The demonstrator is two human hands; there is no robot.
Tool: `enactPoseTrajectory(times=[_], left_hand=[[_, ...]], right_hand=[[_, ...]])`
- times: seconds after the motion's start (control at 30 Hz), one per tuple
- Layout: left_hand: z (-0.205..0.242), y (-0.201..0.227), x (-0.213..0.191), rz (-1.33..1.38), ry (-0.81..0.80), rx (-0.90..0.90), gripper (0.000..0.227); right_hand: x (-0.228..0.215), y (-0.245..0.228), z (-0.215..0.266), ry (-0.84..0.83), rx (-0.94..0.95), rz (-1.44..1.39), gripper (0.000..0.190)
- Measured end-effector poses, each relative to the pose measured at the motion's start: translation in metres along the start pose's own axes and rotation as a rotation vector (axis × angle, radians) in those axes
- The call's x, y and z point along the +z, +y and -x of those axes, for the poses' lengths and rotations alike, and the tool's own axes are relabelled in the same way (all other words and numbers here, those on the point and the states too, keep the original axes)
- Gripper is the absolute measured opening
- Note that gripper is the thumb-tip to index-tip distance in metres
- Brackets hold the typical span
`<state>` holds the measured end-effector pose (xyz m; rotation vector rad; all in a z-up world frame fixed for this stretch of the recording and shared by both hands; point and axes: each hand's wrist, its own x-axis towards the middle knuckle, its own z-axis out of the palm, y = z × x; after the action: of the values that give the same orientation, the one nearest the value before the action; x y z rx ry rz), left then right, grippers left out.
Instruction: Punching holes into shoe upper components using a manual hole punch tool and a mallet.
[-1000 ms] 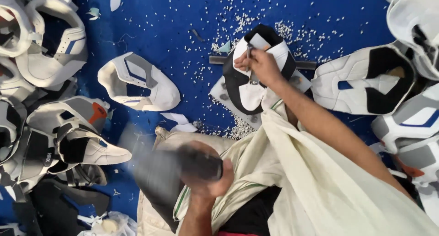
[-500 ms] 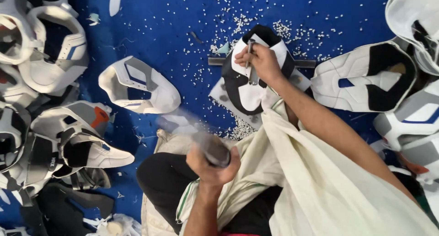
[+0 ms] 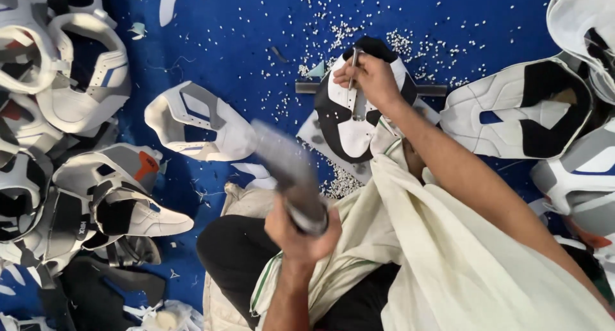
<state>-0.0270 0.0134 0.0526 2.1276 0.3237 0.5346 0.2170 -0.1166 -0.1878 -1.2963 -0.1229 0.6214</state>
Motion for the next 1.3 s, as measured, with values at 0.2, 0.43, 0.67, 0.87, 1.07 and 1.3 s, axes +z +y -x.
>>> enactPoseTrajectory(times=[0.2, 0.43, 0.67, 0.87, 1.07, 1.3], left_hand=[[0.033, -0.105, 0.061, 0.009, -0.102, -0.140, 0.028], [0.025, -0.055, 0.028, -0.064, -0.155, -0.351, 0.045], [-0.024, 0.023, -0.026, 0.204, -0.004, -0.060, 0.037], [0.008, -0.100, 0.053, 0.087, -0.295, -0.403, 0.043], [0.068, -0.084, 0.000, -0.453, -0.523, -0.617, 0.066], [0.094, -0.117, 0.001, -0.872, -1.022, -0.341, 0.092]], right_hand=[[0.023, -0.023, 0.042, -0.030, -0.413, 0.499, 0.017], [0.001, -0.007, 0.001, 0.151, -0.056, -0.010, 0.009], [0.003, -0.019, -0.007, 0.071, -0.065, 0.219, 0.012], [0.018, -0.043, 0.029, 0.041, -0.631, 0.830, 0.018], [-0.034, 0.000, 0.011, 0.201, -0.233, -0.174, 0.019], [-0.089, -0.007, 0.075, 0.345, -0.130, -0.416, 0.018]])
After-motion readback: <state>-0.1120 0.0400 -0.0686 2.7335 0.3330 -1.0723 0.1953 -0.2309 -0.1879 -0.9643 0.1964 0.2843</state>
